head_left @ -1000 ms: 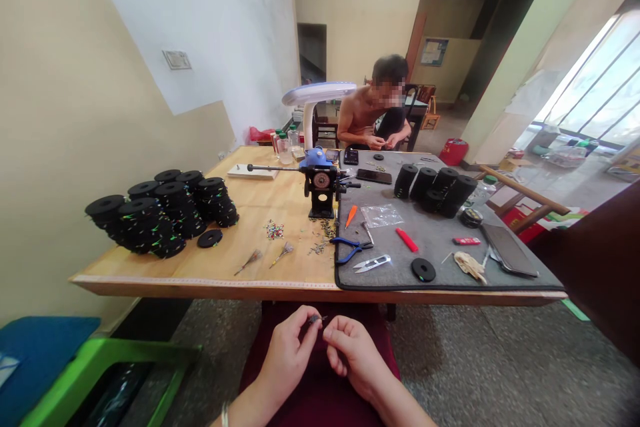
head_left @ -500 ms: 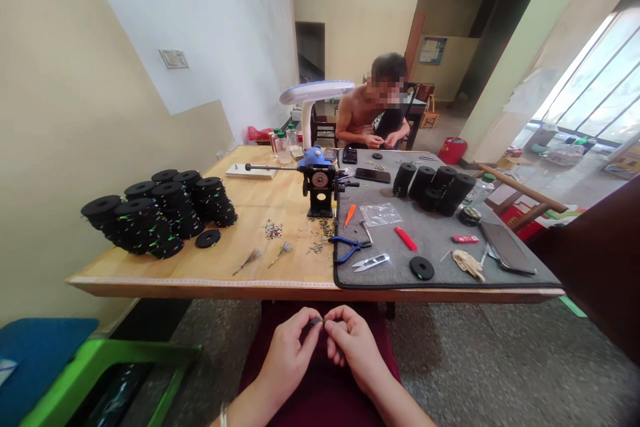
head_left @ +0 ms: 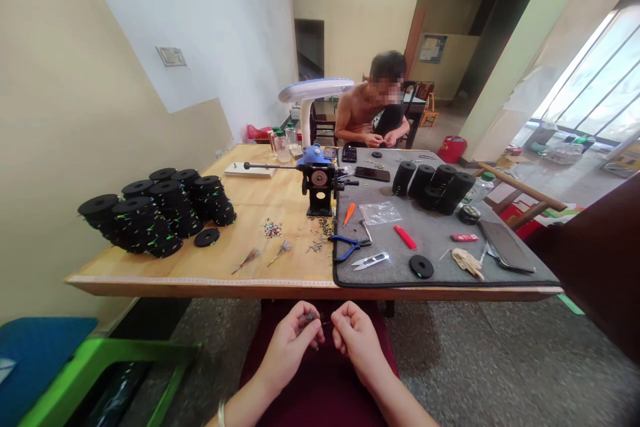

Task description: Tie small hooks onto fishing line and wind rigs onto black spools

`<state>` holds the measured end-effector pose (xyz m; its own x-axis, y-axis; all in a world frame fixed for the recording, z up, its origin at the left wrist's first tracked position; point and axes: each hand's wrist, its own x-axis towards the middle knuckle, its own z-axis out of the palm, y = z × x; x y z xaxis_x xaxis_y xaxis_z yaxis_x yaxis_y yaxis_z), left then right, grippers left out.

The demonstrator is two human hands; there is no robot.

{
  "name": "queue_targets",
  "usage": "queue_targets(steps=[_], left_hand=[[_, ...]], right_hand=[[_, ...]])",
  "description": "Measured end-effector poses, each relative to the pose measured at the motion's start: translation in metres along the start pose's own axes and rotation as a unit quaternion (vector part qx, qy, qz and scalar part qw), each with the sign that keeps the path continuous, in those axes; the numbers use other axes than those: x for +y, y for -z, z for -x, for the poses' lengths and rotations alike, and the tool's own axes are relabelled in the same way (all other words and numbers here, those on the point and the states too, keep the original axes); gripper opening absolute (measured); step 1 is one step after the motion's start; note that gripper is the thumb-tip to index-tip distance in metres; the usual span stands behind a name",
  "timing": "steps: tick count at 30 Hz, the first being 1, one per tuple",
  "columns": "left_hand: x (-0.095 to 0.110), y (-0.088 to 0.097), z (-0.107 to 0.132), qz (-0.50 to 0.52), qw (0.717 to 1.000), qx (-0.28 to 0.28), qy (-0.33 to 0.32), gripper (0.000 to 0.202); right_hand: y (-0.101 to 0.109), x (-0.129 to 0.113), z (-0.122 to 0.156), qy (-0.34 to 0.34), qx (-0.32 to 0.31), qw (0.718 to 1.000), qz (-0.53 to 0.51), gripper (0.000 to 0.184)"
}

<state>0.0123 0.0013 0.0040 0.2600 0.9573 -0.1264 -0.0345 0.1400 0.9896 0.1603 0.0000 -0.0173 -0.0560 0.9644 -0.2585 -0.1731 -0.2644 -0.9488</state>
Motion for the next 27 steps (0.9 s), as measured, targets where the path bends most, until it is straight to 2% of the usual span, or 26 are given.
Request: queue_targets(steps=[3,8,15,24,27], left_hand=[[-0.0018,-0.0001,-0.0006,0.041,0.999,-0.014,0.032,0.017],[0.0018,-0.0013,-0.0011,-0.002,0.998,-0.023,0.051,0.008],[0.005,-0.0027,-0.0013,-0.128,0.992,0.012,-0.008,0.011],[0.0051,-0.0011,-0.0024,-0.164,0.986,0.033,-0.011,0.021],[0.0055,0.0026,-0.0041,-0.135,0.989,0.043,-0.033,0.02]], right_hand=[[0.0,0.0011,0.0006,0.021,-0.01,1.0,0.01,0.045],[-0.0007,0.0003,0.0026,0.039,-0.016,0.998,0.036,0.043],[-0.0014,0.0023,0.0034,0.051,-0.026,0.997,0.06,0.038],[-0.0005,-0.0004,0.0036,0.043,-0.042,0.995,0.079,0.032],[-0.0001,-0.0029,0.004,0.039,-0.062,0.993,0.093,0.023]])
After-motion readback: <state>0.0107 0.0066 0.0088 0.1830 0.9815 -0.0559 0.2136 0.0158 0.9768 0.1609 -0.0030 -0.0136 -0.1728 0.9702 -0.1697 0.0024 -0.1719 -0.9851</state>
